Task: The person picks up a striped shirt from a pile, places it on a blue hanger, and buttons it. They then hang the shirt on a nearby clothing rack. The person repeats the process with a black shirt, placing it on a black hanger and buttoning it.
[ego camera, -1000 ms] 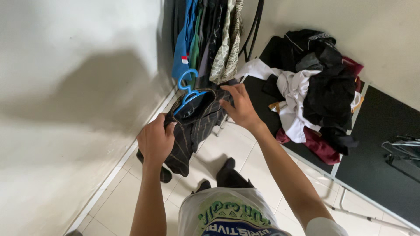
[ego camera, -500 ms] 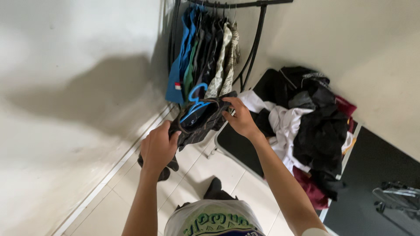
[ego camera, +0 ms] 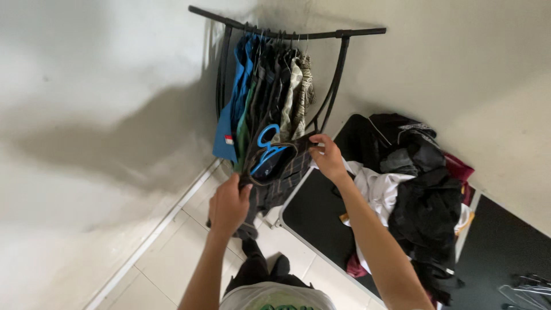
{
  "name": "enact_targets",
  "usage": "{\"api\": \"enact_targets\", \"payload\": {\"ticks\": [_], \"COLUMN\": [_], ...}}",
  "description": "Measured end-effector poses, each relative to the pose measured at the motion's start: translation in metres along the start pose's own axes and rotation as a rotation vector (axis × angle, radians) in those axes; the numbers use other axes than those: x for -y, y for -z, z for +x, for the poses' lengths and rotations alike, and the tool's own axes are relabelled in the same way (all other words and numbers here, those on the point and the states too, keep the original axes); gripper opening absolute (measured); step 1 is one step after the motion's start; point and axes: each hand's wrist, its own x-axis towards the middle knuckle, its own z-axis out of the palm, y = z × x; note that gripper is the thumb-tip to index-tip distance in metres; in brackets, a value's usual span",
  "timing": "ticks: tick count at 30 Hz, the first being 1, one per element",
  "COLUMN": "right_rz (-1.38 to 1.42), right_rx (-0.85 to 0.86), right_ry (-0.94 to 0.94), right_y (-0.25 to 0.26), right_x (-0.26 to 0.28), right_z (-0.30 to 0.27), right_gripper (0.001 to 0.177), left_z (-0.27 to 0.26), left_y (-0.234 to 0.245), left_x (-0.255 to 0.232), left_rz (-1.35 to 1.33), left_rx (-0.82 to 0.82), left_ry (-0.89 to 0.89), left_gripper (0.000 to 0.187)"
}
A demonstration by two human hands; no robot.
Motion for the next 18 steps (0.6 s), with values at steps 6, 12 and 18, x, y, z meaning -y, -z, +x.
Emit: {"api": "enact_targets", "payload": {"ticks": [6, 12, 18], "right_rz": [-0.021, -0.207, 0.018], "right_rx": [-0.206, -0.345, -0.092], "right_ry": [-0.119, -0.156, -0.407], "right_y": [-0.018, -0.041, -0.059], "right_x": [-0.06, -0.108, -0.104], "right_z": [0.056, 0.1, 0.119], "right_gripper": [0.037, 0.037, 0.063], "left_z": [0.037, 0.066, 0.08], "left_y": [-0.01, 0.0, 0.008], "left_x": [0.006, 0.014, 0.018], "left_rz": [-0.073, -0.18, -0.191], "left_rx": [0.044, 0.109, 0.158], "left_ry": [0.03, 0.137, 0.256], "left_gripper": [0.024, 0.019, 0.018]}}
